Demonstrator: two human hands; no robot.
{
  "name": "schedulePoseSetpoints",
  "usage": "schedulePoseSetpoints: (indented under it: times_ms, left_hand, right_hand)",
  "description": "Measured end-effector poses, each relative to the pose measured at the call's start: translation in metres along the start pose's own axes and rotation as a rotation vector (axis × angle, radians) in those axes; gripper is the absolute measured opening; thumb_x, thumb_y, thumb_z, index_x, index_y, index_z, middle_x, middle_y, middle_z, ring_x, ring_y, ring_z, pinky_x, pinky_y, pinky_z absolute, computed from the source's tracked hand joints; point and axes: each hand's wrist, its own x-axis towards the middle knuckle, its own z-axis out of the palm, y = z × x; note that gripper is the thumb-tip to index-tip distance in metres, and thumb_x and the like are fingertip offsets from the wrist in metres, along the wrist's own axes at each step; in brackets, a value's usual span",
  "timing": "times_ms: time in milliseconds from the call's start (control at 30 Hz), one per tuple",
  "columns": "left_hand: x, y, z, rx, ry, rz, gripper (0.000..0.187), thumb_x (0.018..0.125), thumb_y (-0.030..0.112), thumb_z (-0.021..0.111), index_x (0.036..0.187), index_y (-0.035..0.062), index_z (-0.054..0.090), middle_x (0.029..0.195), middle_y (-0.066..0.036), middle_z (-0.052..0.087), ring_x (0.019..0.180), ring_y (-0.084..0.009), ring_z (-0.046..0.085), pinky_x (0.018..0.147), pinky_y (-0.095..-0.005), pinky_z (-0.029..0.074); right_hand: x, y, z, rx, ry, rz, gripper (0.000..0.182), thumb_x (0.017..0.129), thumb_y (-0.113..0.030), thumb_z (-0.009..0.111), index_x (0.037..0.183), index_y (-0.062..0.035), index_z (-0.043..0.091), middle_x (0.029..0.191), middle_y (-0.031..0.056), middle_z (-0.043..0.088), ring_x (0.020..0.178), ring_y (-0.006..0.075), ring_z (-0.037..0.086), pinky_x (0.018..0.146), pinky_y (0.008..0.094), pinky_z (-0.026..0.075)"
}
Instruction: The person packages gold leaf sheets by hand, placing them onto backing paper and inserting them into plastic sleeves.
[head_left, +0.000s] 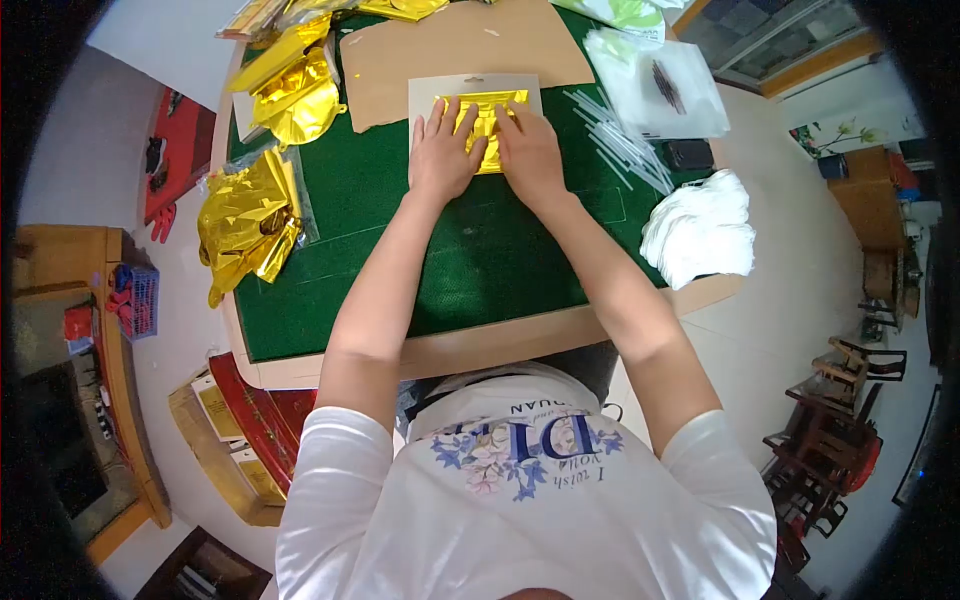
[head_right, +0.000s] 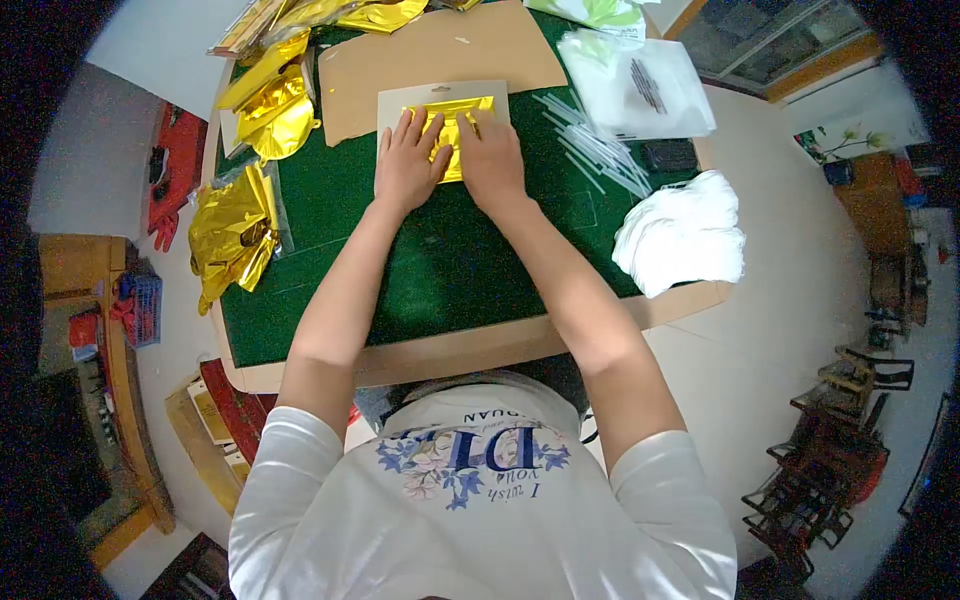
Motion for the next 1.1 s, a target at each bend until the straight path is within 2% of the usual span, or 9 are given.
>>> schedulePoseSetpoints:
  times_ms: [67,233,333,533,633,700,800,967,1100]
  left_hand:
    - [0.0,0.001,0.0,0.001,0.002,-0.003,0.057,0.098,0.047,0.038,0.148,0.0193,0.036,0.155,-0.01,0.027,0.146,-0.0275,0.018,0.117,-0.0483,0.015]
    - [-0.001,0.002,0.001,0.033,-0.025,-0.028,0.061,0.097,0.05,0.037,0.148,0.0158,0.034,0.156,-0.01,0.026,0.146,-0.0272,0.018,0.117,-0.049,0.014]
    - [0.001,0.0,0.003,0.022,0.041,-0.064,0.065,0.097,0.05,0.039,0.147,0.0088,0.033,0.155,-0.012,0.027,0.145,-0.0275,0.02,0.115,-0.0534,0.018]
    - [0.002,0.002,0.001,-0.006,-0.022,-0.11,0.072,0.097,0.054,0.034,0.149,0.0037,0.028,0.157,-0.012,0.022,0.147,-0.0217,0.013,0.116,-0.0557,0.01]
    - [0.002,-0.006,0.003,-0.008,0.037,-0.089,0.061,0.099,0.044,0.036,0.146,0.0041,0.034,0.155,-0.012,0.028,0.145,-0.0236,0.02,0.115,-0.0549,0.014]
    - [-0.001,-0.018,0.0,-0.292,0.161,-0.24,0.049,0.1,0.03,0.039,0.142,0.0045,0.041,0.15,-0.014,0.036,0.142,-0.0268,0.029,0.114,-0.0525,0.02]
    - [-0.017,-0.029,0.001,-0.113,0.203,-0.131,0.043,0.099,0.021,0.042,0.138,0.0044,0.045,0.145,-0.015,0.043,0.137,-0.0294,0.036,0.113,-0.0492,0.025]
    - [-0.021,-0.033,-0.003,-0.242,0.295,-0.131,0.04,0.097,0.017,0.044,0.134,0.0032,0.049,0.137,-0.018,0.05,0.131,-0.0316,0.043,0.109,-0.0428,0.033]
    - [-0.036,-0.033,-0.021,-0.374,0.333,-0.341,0.031,0.091,0.015,0.054,0.119,0.0025,0.06,0.123,-0.016,0.059,0.116,-0.0333,0.051,0.099,-0.0441,0.041]
  right_hand:
    - [0.005,0.003,0.009,-0.077,0.005,-0.127,0.043,0.092,-0.02,0.053,0.133,-0.0082,0.052,0.134,0.014,0.049,0.125,0.0297,0.046,0.104,0.0496,0.036]
    - [0.007,0.008,0.018,-0.143,-0.187,0.057,0.055,0.097,-0.04,0.041,0.143,-0.0101,0.039,0.152,0.0124,0.031,0.143,0.0264,0.025,0.114,0.0532,0.021]
    - [0.007,0.007,0.016,-0.153,-0.206,0.087,0.057,0.096,-0.04,0.042,0.145,-0.0113,0.038,0.153,0.0128,0.03,0.143,0.0259,0.025,0.115,0.0522,0.02]
    - [0.007,0.007,0.018,-0.182,-0.203,0.087,0.057,0.096,-0.041,0.041,0.145,-0.0122,0.036,0.153,0.012,0.029,0.143,0.0256,0.025,0.114,0.0512,0.02]
    - [0.007,0.007,0.019,-0.18,-0.201,0.092,0.057,0.096,-0.041,0.041,0.146,-0.0128,0.036,0.153,0.0118,0.029,0.143,0.0249,0.025,0.115,0.0502,0.019]
    - [0.007,0.007,0.018,-0.182,-0.198,0.095,0.057,0.096,-0.041,0.041,0.146,-0.0129,0.035,0.153,0.0117,0.029,0.143,0.0248,0.025,0.115,0.0499,0.019]
    - [0.006,0.008,0.018,-0.182,-0.204,0.098,0.057,0.097,-0.041,0.04,0.147,-0.0132,0.035,0.154,0.0116,0.029,0.143,0.0246,0.025,0.115,0.0495,0.018]
    - [0.008,0.008,0.017,-0.181,-0.218,0.096,0.057,0.097,-0.042,0.038,0.147,-0.0138,0.034,0.154,0.0116,0.028,0.144,0.0247,0.024,0.115,0.0494,0.018]
    - [0.008,0.007,0.017,-0.162,-0.229,0.099,0.057,0.097,-0.042,0.038,0.147,-0.014,0.034,0.154,0.0119,0.028,0.144,0.0253,0.023,0.116,0.0493,0.017]
